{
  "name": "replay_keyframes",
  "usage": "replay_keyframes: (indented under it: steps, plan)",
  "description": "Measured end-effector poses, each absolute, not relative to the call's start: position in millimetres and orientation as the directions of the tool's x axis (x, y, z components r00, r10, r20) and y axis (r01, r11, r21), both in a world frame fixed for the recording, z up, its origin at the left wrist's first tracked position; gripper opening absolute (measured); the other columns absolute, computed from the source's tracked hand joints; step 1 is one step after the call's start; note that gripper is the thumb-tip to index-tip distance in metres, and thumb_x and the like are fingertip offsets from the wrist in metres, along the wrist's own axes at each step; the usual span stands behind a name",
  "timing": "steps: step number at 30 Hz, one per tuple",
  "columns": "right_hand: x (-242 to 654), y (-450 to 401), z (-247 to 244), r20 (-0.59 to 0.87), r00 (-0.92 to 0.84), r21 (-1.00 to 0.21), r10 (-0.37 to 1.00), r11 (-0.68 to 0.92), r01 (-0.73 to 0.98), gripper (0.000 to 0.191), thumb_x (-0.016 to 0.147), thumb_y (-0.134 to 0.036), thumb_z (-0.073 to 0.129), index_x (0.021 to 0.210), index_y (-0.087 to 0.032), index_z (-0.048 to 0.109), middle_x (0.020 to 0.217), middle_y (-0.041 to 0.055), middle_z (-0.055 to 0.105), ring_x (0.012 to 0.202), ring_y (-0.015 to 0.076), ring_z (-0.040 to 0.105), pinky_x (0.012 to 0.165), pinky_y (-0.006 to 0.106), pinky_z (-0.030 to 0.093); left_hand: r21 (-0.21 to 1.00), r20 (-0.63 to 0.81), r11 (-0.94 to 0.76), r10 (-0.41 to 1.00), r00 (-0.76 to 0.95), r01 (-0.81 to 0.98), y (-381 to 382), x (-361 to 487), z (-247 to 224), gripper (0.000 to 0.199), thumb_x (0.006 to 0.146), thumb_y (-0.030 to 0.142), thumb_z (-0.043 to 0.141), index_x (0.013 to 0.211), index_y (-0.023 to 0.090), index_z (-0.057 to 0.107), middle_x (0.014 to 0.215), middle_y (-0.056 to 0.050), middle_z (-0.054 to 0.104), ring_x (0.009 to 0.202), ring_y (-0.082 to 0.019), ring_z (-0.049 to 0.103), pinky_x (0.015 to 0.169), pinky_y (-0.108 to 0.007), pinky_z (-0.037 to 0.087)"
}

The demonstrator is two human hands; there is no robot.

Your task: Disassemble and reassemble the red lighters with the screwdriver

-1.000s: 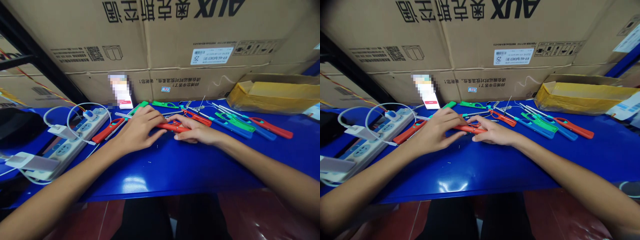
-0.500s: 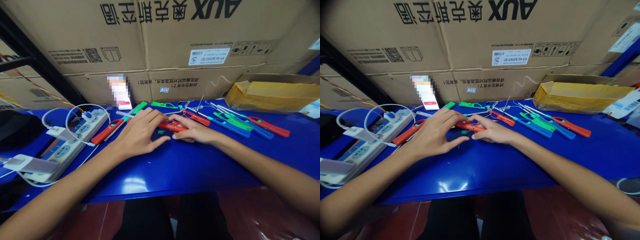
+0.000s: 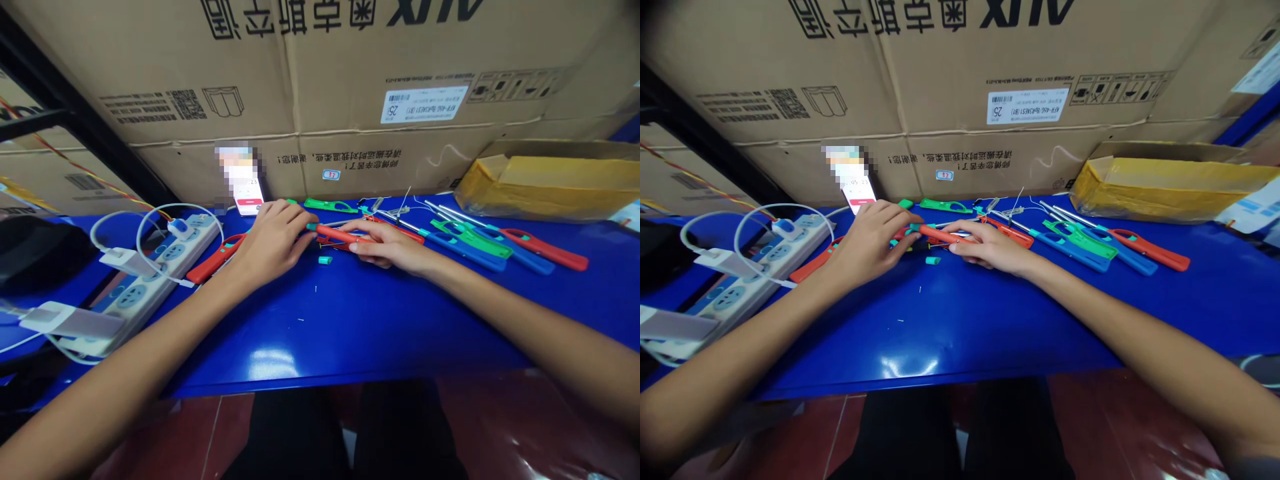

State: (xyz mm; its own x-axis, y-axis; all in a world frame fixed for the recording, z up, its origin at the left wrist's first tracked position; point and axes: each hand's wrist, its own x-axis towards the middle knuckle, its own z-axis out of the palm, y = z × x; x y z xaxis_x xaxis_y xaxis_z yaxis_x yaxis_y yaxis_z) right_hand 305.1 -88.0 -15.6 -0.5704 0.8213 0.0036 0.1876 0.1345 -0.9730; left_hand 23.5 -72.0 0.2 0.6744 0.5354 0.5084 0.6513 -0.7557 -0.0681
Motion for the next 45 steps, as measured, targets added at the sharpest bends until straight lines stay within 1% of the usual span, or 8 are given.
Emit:
replay_keyframes:
  steps: [4,7,11,15,20,36,40,45]
  plan:
    - [310,-88,-9,0.010,-0.599,-0.964,0.801,0.167,0.208,0.053,0.099,-0.045,0.071,0.147,-0.024,0.059,0.069,-0.0051,0.061,0.051,0.0102,0.044,0.042,0.024,0.027,-0.066,0.504,-0.780,0.512,0.696,0.622,-73,22,4,0.021,0.110,0.031,0.052,0.118,0.017,0.067,0.107,-0.011,0.071,0.098,-0.027,0.062,0.085,-0.040,0.048]
    - [313,-86,-7,0.121,-0.612,-0.908,0.781,0.337,0.251,0.051,0.093,-0.035,0.075,0.141,-0.025,0.062,0.084,-0.0014,0.073,0.063,0.0128,0.060,0.053,0.025,0.043,-0.055,0.503,-0.784,0.513,0.696,0.618,-75,21,7,0.018,0.109,0.029,0.055,0.117,0.018,0.066,0.106,-0.010,0.070,0.094,-0.025,0.063,0.082,-0.038,0.048]
    - [316,-83,-8,0.400,-0.538,-0.607,0.742,0.654,0.451,0.029,0.098,-0.029,0.070,0.127,-0.028,0.073,0.119,0.0035,0.081,0.101,0.0227,0.076,0.088,0.038,0.057,-0.020,0.514,-0.779,0.529,0.675,0.626,-74,19,8,0.015,0.108,0.029,0.056,0.113,0.019,0.065,0.103,-0.009,0.068,0.093,-0.025,0.063,0.082,-0.038,0.049]
    - [313,-85,-11,0.472,-0.561,-0.449,0.680,0.733,0.510,0.031,0.104,-0.029,0.066,0.134,-0.029,0.072,0.130,0.0039,0.080,0.116,0.0253,0.076,0.100,0.043,0.056,0.026,0.522,-0.807,0.515,0.680,0.591,-76,21,7,0.019,0.107,0.035,0.058,0.114,0.018,0.064,0.106,-0.010,0.068,0.096,-0.026,0.064,0.085,-0.040,0.053]
    - [301,-90,-22,0.474,-0.575,-0.441,0.666,0.745,0.500,0.030,0.104,-0.027,0.068,0.134,-0.023,0.069,0.131,0.0084,0.079,0.117,0.0255,0.076,0.102,0.042,0.058,0.027,0.558,-0.898,0.378,0.739,0.439,-90,35,2,0.027,0.109,0.029,0.060,0.133,0.019,0.062,0.123,-0.011,0.070,0.111,-0.026,0.066,0.095,-0.041,0.057]
    - [292,-96,-35,0.510,-0.598,-0.423,0.619,0.785,0.452,0.029,0.106,-0.029,0.066,0.134,-0.021,0.070,0.127,0.0093,0.080,0.112,0.0259,0.079,0.097,0.039,0.061,0.324,0.631,-0.866,0.497,0.596,0.379,-107,52,-8,0.010,0.103,0.016,0.065,0.108,0.020,0.072,0.112,-0.008,0.073,0.107,-0.023,0.067,0.096,-0.042,0.055]
    - [296,-94,-29,0.549,-0.546,-0.407,0.633,0.773,0.486,0.029,0.106,-0.028,0.066,0.135,-0.022,0.070,0.128,0.0092,0.081,0.113,0.0261,0.079,0.097,0.040,0.061,0.282,0.573,-0.885,0.465,0.675,0.370,-115,48,7,0.009,0.094,0.018,0.068,0.090,0.020,0.075,0.136,-0.011,0.065,0.127,-0.030,0.062,0.111,-0.050,0.052]
    - [296,-95,-23,0.544,-0.573,-0.373,0.613,0.788,0.490,0.032,0.106,-0.029,0.067,0.137,-0.024,0.069,0.128,0.0077,0.081,0.114,0.0250,0.079,0.100,0.040,0.061,0.263,0.710,-0.845,0.496,0.500,0.465,-112,40,19,0.014,0.095,0.017,0.062,0.103,0.020,0.073,0.124,-0.010,0.070,0.117,-0.027,0.066,0.102,-0.046,0.055]
